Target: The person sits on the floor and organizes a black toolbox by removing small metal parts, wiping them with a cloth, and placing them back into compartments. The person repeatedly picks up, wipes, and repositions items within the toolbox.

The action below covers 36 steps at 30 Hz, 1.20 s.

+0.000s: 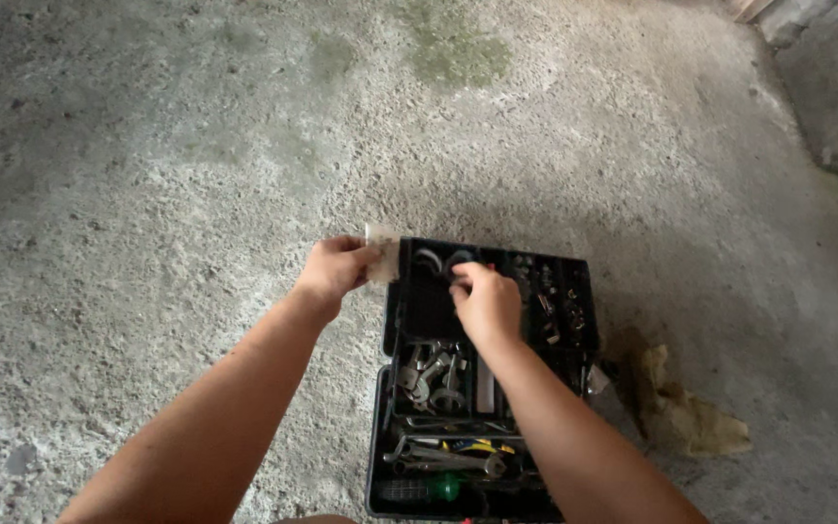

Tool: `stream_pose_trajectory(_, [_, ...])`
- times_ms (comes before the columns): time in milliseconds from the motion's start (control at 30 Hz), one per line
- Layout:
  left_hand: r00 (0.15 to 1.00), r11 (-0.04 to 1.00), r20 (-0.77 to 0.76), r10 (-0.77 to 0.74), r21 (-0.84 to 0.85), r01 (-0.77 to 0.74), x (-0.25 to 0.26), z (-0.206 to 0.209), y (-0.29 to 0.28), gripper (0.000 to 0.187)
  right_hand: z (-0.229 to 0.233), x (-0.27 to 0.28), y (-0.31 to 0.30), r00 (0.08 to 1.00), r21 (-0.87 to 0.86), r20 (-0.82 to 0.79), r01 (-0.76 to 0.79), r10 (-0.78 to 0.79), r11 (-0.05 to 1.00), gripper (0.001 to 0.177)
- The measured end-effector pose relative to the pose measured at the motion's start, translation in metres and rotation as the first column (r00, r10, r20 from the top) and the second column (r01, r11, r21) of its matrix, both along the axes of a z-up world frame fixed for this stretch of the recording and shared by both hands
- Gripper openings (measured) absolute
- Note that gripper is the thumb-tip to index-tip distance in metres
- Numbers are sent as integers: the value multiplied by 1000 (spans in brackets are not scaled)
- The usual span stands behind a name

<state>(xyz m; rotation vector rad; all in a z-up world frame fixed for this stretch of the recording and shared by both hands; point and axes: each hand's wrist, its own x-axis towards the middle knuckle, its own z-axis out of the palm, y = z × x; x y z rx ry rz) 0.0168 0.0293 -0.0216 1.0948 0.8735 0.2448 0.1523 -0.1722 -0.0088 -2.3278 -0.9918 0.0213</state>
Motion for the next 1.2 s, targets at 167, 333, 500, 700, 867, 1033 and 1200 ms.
stream_pose_trajectory(167, [994, 999, 101, -46, -24, 49, 11, 12, -10, 38, 23, 12, -6, 902, 40, -428, 88, -63, 995, 29])
stream_pose_trajectory(333, [949, 968, 192, -251, 61, 244, 22, 29, -39, 42, 24, 29, -7, 577, 288, -792, 66, 198, 955, 35])
stream_pose_trajectory(500, [916, 892, 110, -386, 299, 340, 26, 43, -57, 48, 23, 43, -19, 605, 287, -755, -40, 252, 957, 26])
stream_pose_trajectory(700, [828, 626, -398, -394, 544, 559, 27, 58, -56, 48, 34, 30, -25, 875, -55, -355, -371, 329, 927, 24])
stream_pose_trajectory(867, [710, 453, -649, -272, 565, 690, 23, 61, -56, 25, 29, -8, -15, 931, -173, -201, -339, 304, 925, 26])
stream_pose_trajectory(1033, [664, 278, -710, -235, 606, 746, 23, 51, -65, 20, 28, -13, -14, 921, -79, 22, -387, 390, 919, 24])
stream_pose_trajectory(1200, [652, 83, -733, -194, 650, 756, 21, 35, -75, 18, 3, 49, -54, 985, 165, -4, -168, 171, 972, 16])
